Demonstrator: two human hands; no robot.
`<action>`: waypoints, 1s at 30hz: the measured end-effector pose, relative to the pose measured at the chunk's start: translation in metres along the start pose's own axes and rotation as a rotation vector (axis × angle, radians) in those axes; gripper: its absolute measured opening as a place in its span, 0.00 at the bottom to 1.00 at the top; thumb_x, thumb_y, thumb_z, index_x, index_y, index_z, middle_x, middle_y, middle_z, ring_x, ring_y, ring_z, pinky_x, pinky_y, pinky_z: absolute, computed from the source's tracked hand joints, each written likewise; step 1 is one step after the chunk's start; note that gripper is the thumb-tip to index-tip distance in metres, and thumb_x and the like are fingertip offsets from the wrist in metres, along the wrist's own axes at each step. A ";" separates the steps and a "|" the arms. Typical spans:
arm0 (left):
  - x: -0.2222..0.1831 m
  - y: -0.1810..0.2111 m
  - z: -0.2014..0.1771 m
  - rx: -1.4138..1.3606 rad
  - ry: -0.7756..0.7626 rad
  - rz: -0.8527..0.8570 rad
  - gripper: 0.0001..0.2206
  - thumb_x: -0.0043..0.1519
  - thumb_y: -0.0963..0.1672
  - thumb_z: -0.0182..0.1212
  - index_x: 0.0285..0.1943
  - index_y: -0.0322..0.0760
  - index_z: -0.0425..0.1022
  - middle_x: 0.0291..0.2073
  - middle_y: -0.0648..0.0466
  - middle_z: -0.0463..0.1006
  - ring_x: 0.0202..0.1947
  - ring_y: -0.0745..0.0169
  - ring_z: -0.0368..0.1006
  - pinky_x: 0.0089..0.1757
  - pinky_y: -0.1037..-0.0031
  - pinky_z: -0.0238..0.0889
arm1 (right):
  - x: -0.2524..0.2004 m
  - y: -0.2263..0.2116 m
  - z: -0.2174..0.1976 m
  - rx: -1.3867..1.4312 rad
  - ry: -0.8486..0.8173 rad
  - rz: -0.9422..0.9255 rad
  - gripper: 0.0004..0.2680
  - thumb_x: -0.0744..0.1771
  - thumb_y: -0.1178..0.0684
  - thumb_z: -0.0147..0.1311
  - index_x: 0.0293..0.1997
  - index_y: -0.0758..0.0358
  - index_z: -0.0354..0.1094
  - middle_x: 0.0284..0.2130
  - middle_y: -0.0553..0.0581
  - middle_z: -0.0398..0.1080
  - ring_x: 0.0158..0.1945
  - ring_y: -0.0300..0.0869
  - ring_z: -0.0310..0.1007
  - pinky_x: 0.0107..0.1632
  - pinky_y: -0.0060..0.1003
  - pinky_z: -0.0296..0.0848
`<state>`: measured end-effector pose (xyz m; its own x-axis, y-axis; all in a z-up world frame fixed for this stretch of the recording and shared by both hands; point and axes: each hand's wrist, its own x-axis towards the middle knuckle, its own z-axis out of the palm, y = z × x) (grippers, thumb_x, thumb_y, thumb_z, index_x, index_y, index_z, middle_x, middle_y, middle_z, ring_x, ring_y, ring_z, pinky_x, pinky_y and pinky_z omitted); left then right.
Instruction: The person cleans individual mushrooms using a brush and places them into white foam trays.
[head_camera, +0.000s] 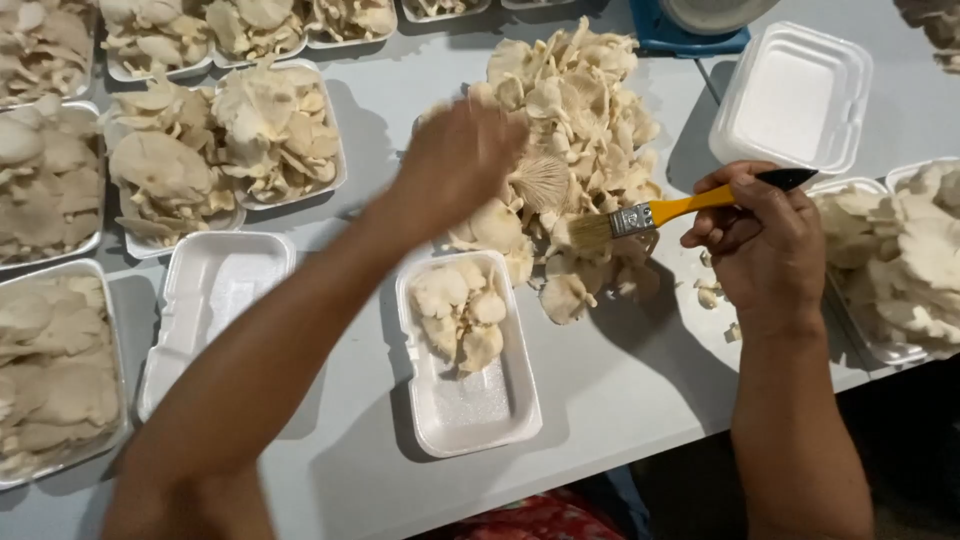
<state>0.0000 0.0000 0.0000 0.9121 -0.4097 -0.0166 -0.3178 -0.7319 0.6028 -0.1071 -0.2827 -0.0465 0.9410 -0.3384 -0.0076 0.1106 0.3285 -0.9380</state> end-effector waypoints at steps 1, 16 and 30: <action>0.024 -0.010 0.002 -0.001 0.005 0.001 0.19 0.72 0.50 0.34 0.27 0.49 0.60 0.20 0.64 0.63 0.19 0.71 0.53 0.24 0.80 0.55 | 0.000 0.000 0.000 -0.002 -0.004 -0.003 0.04 0.67 0.55 0.56 0.38 0.63 0.72 0.36 0.63 0.75 0.22 0.43 0.70 0.27 0.34 0.80; 0.114 -0.041 0.018 0.071 0.123 0.090 0.22 0.55 0.28 0.50 0.52 0.35 0.79 0.57 0.40 0.77 0.53 0.43 0.74 0.45 0.57 0.72 | -0.004 -0.007 0.006 -0.010 0.000 0.020 0.05 0.67 0.54 0.57 0.39 0.64 0.72 0.38 0.63 0.74 0.23 0.43 0.70 0.29 0.33 0.81; 0.112 -0.041 0.003 -0.109 0.115 0.192 0.15 0.57 0.33 0.57 0.50 0.38 0.79 0.40 0.50 0.81 0.33 0.62 0.75 0.32 0.73 0.71 | 0.000 -0.005 0.006 -0.008 -0.002 0.017 0.05 0.67 0.55 0.56 0.38 0.65 0.72 0.37 0.63 0.75 0.22 0.41 0.71 0.29 0.33 0.80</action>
<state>0.1144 -0.0174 -0.0295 0.8632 -0.4662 0.1939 -0.4639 -0.5807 0.6690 -0.1061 -0.2787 -0.0401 0.9433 -0.3313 -0.0233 0.0916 0.3271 -0.9405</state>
